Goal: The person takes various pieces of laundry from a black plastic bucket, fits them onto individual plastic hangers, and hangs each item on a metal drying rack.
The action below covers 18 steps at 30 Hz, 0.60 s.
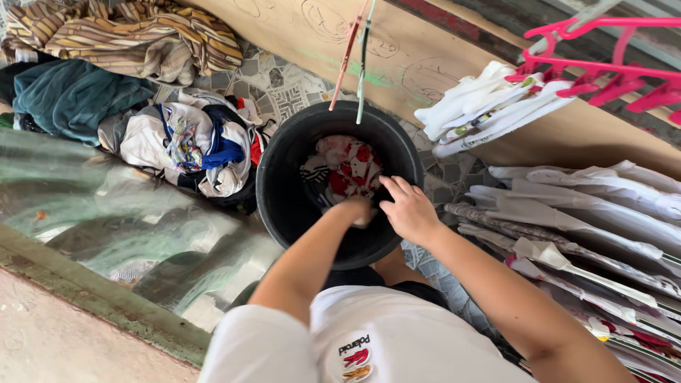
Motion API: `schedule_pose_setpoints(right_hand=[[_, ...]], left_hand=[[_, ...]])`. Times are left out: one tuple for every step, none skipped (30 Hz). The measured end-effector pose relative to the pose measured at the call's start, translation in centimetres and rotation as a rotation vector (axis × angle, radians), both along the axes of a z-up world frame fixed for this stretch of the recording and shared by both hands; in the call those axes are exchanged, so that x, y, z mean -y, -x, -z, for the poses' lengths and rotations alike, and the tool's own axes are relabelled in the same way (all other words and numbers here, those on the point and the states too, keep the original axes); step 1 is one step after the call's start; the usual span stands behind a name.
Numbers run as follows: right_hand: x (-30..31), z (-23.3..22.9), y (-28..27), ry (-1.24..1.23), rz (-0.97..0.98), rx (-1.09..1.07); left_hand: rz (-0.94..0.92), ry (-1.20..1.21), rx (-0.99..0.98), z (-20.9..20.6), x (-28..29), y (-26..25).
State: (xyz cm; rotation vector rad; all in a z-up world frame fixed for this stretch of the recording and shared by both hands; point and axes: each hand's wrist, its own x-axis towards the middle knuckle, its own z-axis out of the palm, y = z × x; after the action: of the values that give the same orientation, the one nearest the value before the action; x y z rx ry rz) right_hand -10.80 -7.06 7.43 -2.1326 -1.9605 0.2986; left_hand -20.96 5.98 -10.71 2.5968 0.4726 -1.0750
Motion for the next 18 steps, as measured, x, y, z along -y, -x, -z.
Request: schedule_pose_setpoints(right_hand=[[-0.1, 0.0, -0.3, 0.063, -0.018, -0.107], [-0.4, 0.1, -0.4, 0.065, -0.018, -0.112], [-0.7, 0.2, -0.6, -0.039, 0.006, -0.25], [-0.8, 0.4, -0.6, -0.142, 0.032, -0.388], [-0.9, 0.7, -0.8, -0.142, 0.029, -0.389], [-1.0, 1.0, -1.1, 0.017, 0.149, -0.551], [-1.1, 1.2, -1.0, 0.18, 0.27, -0.71], [-0.9, 1.4, -0.8, 0.181, 0.268, -0.711], [-0.5, 1.3, -0.6, 0.115, 0.242, -0.708], [-0.1, 1.3, -0.3, 0.048, 0.216, -0.704], [0.1, 1.2, -0.1, 0.05, 0.215, -0.706], [0.4, 1.1, -0.1, -0.118, 0.12, -0.543], [0.6, 1.1, 0.0, -0.284, 0.029, -0.377], [0.7, 1.3, 0.1, -0.283, 0.033, -0.378], [0.9, 1.4, 0.2, -0.301, 0.074, -0.353], [1.0, 1.6, 0.3, -0.319, 0.115, -0.327], [1.2, 1.7, 0.5, -0.315, 0.122, -0.328], [1.3, 1.8, 0.8, -0.349, 0.192, -0.281]], left_hand=[[-0.049, 0.166, 0.027, -1.9, -0.8, 0.0], [-0.099, 0.343, 0.051, -4.1, -1.7, 0.6], [-0.156, 0.534, 0.087, -6.3, -3.1, 1.0], [-0.207, 0.699, 0.144, -8.3, -4.3, 1.7], [-0.252, 0.858, 0.213, -9.8, -5.4, 2.1], [-0.316, 1.032, 0.266, -10.8, -6.6, 2.8], [-0.318, 1.032, 0.265, -11.0, -7.7, 3.2], [-0.579, 1.121, 0.015, -10.6, -8.9, 3.4], [-0.839, 1.189, -0.246, -9.4, -9.8, 3.4], [-0.779, 0.824, -0.242, -7.6, -10.7, 2.9], [-0.706, 0.462, -0.237, -5.2, -11.5, 2.7], [-0.783, 0.336, -0.026, -2.5, -11.9, 3.1], [-0.842, 0.207, 0.187, 0.5, -12.2, 3.3], [-0.839, 0.207, 0.185, 3.4, -12.4, 3.2], [-0.78, 0.134, 0.259, 6.0, -12.5, 2.8], [-0.719, 0.062, 0.333, 8.0, -12.5, 2.2], [-0.714, 0.066, 0.329, 9.4, -12.1, 1.5], [-0.726, 0.088, 0.317, 9.8, -11.7, 0.7]])
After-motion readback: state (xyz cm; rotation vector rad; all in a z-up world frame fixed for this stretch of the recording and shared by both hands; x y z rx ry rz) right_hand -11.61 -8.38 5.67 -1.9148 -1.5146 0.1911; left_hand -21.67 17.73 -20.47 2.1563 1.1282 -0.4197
